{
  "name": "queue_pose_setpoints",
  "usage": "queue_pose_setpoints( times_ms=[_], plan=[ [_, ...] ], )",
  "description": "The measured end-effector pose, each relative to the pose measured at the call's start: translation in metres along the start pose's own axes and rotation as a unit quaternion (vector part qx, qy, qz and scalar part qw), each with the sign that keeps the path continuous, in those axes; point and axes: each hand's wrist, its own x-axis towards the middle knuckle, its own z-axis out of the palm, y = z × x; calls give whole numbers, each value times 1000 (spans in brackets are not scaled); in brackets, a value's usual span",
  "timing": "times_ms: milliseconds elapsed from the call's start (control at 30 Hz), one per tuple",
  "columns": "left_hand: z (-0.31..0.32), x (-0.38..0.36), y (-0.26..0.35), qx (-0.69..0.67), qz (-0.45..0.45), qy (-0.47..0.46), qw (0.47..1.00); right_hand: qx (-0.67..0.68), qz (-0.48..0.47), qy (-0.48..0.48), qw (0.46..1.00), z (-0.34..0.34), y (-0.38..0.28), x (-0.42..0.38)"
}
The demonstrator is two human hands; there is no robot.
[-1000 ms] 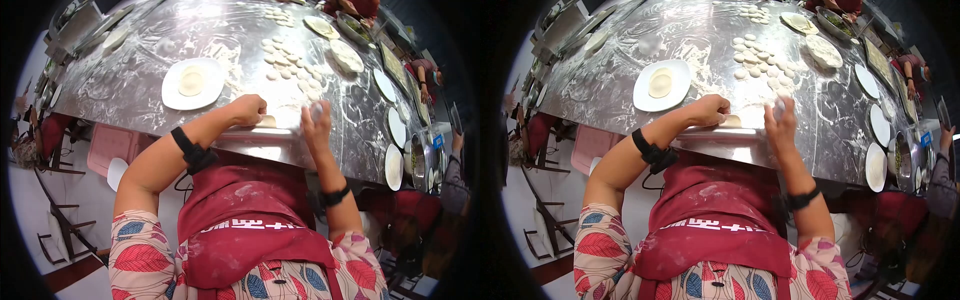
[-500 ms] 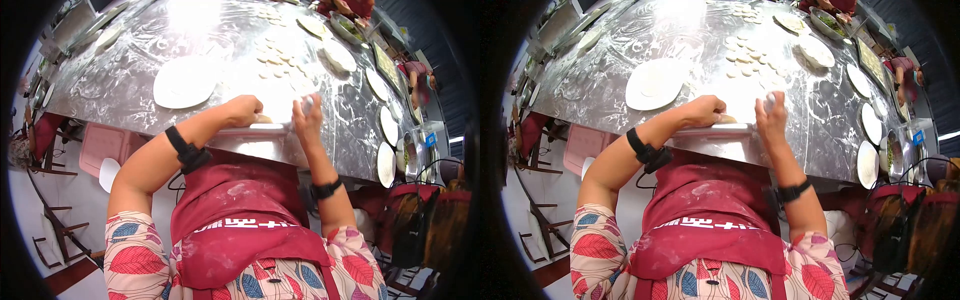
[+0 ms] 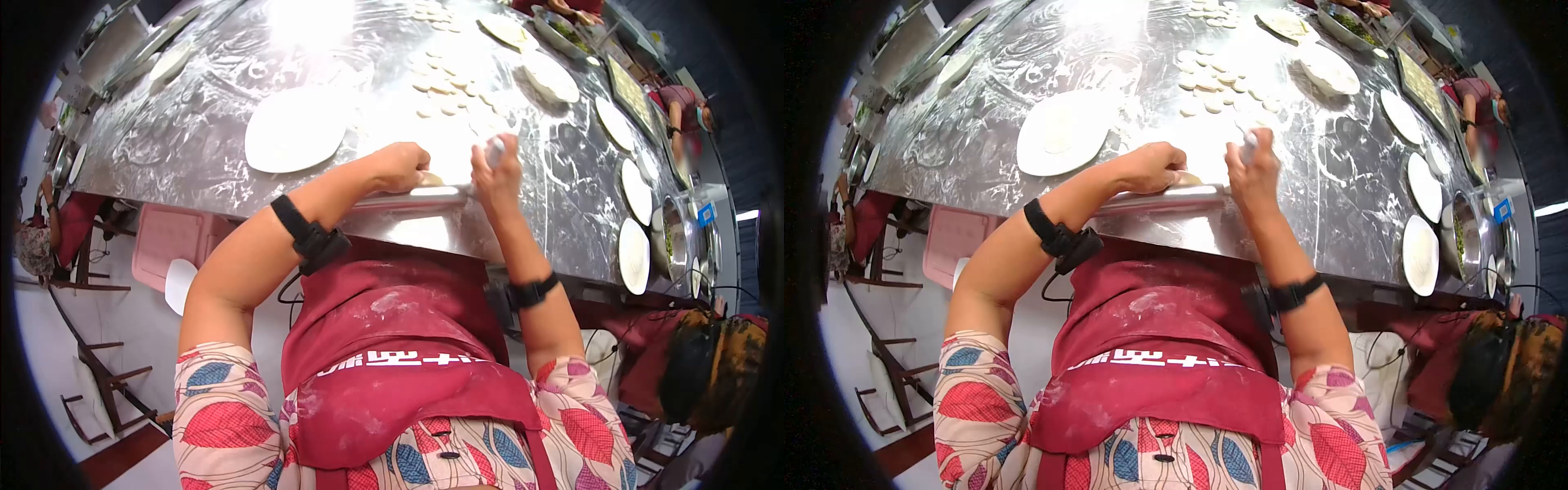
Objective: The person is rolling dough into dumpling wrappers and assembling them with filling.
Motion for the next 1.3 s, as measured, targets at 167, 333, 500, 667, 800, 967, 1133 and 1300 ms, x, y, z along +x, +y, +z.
queue_pose_setpoints(
  times_ms=[167,333,500,667,800,967,1133,1300],
  plan=[
    [0,11,-1,73,20,-25,997,-12,-35,-2,999,-6,3,-7],
    [2,-4,-12,-36,17,17,999,11,-27,-7,1000,-35,-20,-63],
    [1,-6,-6,-62,-10,-23,998,-28,-39,9,999,-7,-4,-6],
    [-1,-2,14,-73,-33,-23,997,-69,-75,31,994,-3,2,-6],
    [-1,-7,2,-42,-1,-4,999,-13,-43,7,999,-31,-18,-54],
    [1,-16,-3,-83,-24,-14,996,-9,-40,21,999,-12,-2,-21],
    [1,3,11,-16,-5,-23,1000,-59,-69,33,995,-4,2,-4],
    [5,-5,0,-20,-7,9,1000,6,18,-10,1000,-33,-20,-68]
  ],
)
